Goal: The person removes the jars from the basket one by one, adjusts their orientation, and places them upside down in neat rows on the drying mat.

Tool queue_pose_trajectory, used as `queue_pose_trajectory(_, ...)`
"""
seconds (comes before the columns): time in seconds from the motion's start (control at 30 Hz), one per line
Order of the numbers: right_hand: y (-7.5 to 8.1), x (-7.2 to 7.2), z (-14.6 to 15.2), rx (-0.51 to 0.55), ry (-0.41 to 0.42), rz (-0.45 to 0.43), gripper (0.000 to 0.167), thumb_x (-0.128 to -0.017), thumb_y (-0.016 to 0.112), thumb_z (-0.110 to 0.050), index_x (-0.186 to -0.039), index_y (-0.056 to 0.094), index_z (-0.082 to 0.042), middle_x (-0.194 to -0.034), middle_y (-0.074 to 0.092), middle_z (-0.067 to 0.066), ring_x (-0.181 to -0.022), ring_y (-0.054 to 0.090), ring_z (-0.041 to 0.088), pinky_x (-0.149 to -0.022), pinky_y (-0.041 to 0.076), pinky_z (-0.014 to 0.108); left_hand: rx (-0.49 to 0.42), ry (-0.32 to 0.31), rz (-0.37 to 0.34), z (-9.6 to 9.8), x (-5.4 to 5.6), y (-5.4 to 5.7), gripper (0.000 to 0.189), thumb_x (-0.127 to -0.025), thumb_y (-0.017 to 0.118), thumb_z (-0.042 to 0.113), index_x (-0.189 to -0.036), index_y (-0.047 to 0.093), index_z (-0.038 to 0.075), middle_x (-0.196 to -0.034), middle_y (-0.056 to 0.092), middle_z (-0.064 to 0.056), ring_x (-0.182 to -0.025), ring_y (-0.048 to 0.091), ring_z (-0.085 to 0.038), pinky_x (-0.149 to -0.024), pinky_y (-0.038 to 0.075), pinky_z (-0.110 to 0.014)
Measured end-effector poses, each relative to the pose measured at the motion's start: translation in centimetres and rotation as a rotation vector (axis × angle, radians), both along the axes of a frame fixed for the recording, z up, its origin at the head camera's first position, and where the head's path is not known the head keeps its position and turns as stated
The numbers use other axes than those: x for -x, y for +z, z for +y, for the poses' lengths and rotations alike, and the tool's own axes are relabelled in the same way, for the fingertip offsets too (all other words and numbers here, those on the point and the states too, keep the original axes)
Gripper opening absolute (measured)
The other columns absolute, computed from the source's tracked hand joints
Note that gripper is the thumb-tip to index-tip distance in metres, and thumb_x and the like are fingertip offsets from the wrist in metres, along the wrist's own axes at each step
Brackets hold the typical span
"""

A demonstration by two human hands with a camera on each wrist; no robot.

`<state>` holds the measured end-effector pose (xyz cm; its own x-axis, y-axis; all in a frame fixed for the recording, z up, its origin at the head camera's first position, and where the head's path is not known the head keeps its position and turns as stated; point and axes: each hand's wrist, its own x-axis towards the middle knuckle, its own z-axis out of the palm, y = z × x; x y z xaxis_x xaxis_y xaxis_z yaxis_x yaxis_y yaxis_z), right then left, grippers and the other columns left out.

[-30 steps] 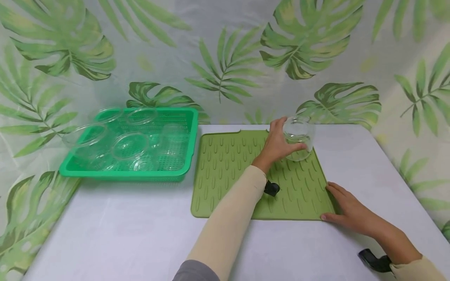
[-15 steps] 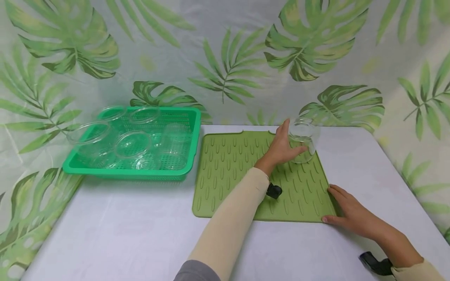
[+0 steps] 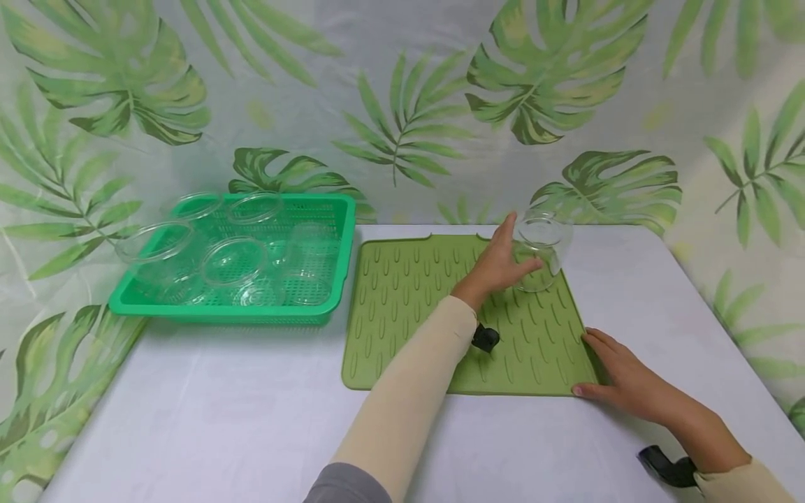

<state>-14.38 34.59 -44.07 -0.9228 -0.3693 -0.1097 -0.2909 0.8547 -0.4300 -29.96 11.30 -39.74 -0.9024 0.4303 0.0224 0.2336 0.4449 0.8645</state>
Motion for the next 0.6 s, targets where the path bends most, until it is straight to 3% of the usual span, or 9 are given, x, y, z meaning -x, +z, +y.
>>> queue_pose_trajectory(0.2,0.21,-0.08,0.03,-0.004,-0.007,-0.007,0.098,-0.079,0.082,-0.034,-0.144,0.029,0.019,-0.150,0.027,0.036,-0.134,0.031,0.058,-0.102,0.034,0.069,0.018,-0.034,-0.043,-0.10,0.22,0.73,0.097,-0.096,0.064,0.036,-0.160,-0.008,0.023,-0.169,0.002,0.004,-0.157,0.009,-0.015,-0.127,0.021,-0.037)
queue_pose_trajectory(0.6,0.38,-0.19,-0.12,-0.008,-0.014,-0.035,0.100,-0.080,0.081,-0.036,-0.146,0.028,0.017,-0.152,0.025,0.036,-0.135,0.030,0.058,-0.102,0.034,0.070,0.023,-0.001,-0.053,-0.25,0.13,0.81,0.092,-0.095,0.067,0.034,-0.161,0.004,0.022,-0.168,0.013,0.004,-0.155,0.018,-0.016,-0.124,0.028,-0.038)
